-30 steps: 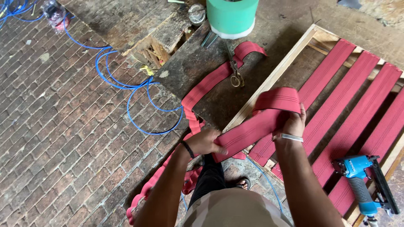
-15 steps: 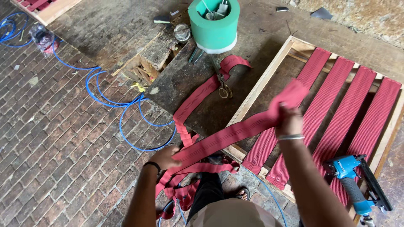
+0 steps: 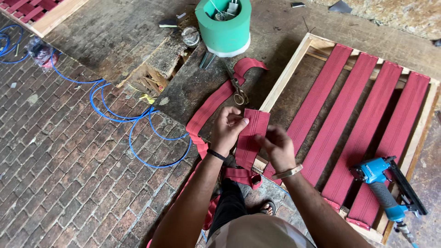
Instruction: The person places a wooden frame on a workbench, then lays red fabric strips across it. Using a pneumatic staple gun, they secure each strip to the frame, cutting excess fabric with scissors as needed.
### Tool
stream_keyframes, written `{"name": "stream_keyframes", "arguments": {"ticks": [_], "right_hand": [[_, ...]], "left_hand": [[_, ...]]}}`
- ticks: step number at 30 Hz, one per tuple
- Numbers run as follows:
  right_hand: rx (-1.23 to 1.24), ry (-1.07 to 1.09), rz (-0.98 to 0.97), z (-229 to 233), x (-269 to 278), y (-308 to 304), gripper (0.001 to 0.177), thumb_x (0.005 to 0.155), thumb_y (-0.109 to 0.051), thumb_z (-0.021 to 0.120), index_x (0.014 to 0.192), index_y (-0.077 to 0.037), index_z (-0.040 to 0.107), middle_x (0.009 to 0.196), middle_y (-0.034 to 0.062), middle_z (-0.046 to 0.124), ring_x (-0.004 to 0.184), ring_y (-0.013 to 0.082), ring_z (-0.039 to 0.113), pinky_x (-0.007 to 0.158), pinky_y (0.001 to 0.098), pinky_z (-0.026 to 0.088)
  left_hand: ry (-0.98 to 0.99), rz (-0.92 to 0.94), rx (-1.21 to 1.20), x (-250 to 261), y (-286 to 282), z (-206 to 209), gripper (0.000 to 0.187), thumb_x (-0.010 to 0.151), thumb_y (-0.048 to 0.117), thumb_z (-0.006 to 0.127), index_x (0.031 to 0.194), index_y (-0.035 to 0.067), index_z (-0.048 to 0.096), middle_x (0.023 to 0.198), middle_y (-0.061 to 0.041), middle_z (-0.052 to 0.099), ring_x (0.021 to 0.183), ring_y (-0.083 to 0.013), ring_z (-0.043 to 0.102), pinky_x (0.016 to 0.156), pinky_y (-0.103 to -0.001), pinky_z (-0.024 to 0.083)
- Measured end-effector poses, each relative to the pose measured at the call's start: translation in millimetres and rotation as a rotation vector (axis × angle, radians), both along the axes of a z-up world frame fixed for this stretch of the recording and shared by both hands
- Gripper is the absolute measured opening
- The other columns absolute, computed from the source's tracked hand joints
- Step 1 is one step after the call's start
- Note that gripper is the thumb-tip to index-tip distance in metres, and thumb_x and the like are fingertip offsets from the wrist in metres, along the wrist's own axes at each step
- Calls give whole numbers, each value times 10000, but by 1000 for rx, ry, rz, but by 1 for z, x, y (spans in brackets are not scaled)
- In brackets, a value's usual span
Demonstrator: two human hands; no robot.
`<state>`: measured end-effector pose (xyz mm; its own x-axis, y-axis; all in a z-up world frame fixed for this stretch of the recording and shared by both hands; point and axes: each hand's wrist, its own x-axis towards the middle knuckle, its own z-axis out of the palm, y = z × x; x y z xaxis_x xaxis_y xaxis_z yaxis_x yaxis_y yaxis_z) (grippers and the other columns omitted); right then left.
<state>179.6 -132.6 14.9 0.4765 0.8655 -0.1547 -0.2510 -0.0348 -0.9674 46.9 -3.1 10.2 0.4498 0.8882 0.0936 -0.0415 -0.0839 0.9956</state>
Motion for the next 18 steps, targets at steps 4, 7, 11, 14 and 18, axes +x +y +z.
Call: {"name": "stream_keyframes", "arguments": {"ticks": [4,7,11,14,18], "right_hand": [[251,-203,-175,9,11,-9,226,935,6,711,1138,-40,621,1004,62,729,913,137,744,811,287,645],[112,-347,-178,18,19,-13,199,962,-2,703,1161,-12,697,1022,83,771,899,142,750,803,280,648],[118,-232,-151,31,23,-19,371,922,-33,697,1290,-68,669,1056,73,755,937,111,738,839,269,638],[50,-282,-122,41,24,-23,336,900,-60,731,1235,-75,707,1044,78,786,929,119,762,823,271,648],[-30,-532,-184,55,26,-24,237,890,-72,767,1126,-53,752,1005,72,796,892,119,760,774,269,638]], "left_hand": [[82,-143,125,6,-15,13,61,975,35,755,1035,32,755,976,-32,753,802,-105,596,713,-276,493],[-41,-263,154,10,-23,30,242,954,26,708,1182,102,737,1130,16,744,1004,-76,703,884,-252,581],[124,-212,253,15,-31,55,437,831,9,800,1242,137,725,1002,-34,732,899,-112,682,805,-266,572],[198,-160,397,20,-35,64,393,779,7,829,1149,115,750,1009,-55,750,882,-146,711,781,-287,579],[216,-83,481,31,-41,68,231,806,17,825,1017,87,762,960,-53,752,870,-152,752,757,-297,613]]}}
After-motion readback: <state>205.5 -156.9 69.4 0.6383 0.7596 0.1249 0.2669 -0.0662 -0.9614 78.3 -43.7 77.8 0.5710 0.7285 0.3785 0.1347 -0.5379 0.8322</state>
